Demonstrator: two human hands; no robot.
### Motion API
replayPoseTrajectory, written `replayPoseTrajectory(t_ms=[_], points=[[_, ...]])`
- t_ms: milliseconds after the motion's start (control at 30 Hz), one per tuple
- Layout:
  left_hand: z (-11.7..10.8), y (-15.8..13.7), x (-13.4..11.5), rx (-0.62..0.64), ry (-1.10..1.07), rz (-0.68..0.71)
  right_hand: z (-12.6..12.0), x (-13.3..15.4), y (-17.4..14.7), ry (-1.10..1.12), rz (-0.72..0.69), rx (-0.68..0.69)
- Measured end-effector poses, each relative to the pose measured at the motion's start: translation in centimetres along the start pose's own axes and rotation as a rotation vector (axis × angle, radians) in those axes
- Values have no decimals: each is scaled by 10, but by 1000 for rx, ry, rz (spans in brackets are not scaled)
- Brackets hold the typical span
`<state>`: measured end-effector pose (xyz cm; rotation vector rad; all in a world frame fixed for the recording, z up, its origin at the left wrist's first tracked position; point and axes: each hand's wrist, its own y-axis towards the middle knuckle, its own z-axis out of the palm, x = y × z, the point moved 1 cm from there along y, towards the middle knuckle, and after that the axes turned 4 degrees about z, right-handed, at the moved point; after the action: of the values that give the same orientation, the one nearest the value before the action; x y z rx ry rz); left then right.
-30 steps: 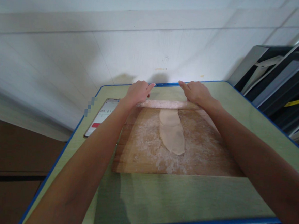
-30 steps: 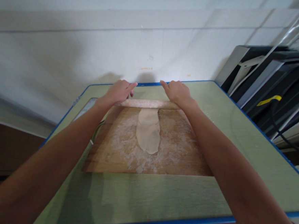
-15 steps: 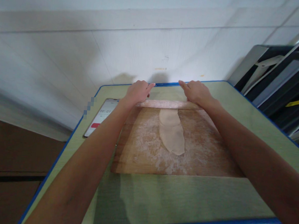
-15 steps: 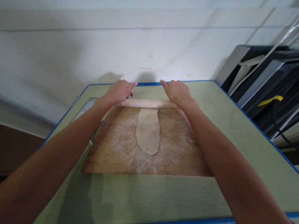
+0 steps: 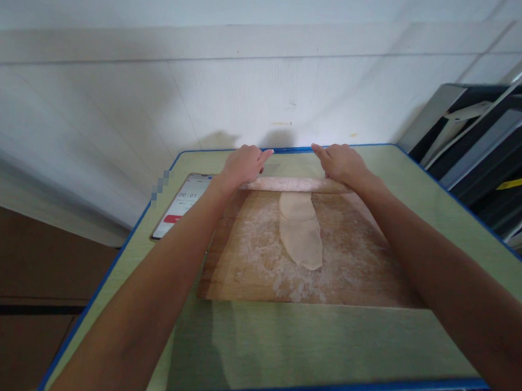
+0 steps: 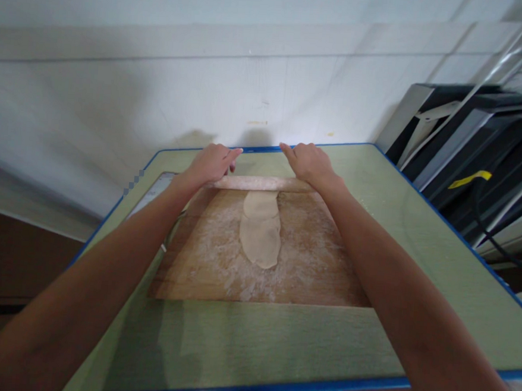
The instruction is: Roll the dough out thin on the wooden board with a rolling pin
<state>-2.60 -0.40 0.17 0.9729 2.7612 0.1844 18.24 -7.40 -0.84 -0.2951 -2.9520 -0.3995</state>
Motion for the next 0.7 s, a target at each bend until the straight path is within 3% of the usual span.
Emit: replayPoseTrajectory(t_ms=[367,700], points=[[1,-4,-1,-1,54,8,3,-4,6,-44,-73,96],[-2,-10,-6,-9,70,43,-1,1,1,-70,-117,86]])
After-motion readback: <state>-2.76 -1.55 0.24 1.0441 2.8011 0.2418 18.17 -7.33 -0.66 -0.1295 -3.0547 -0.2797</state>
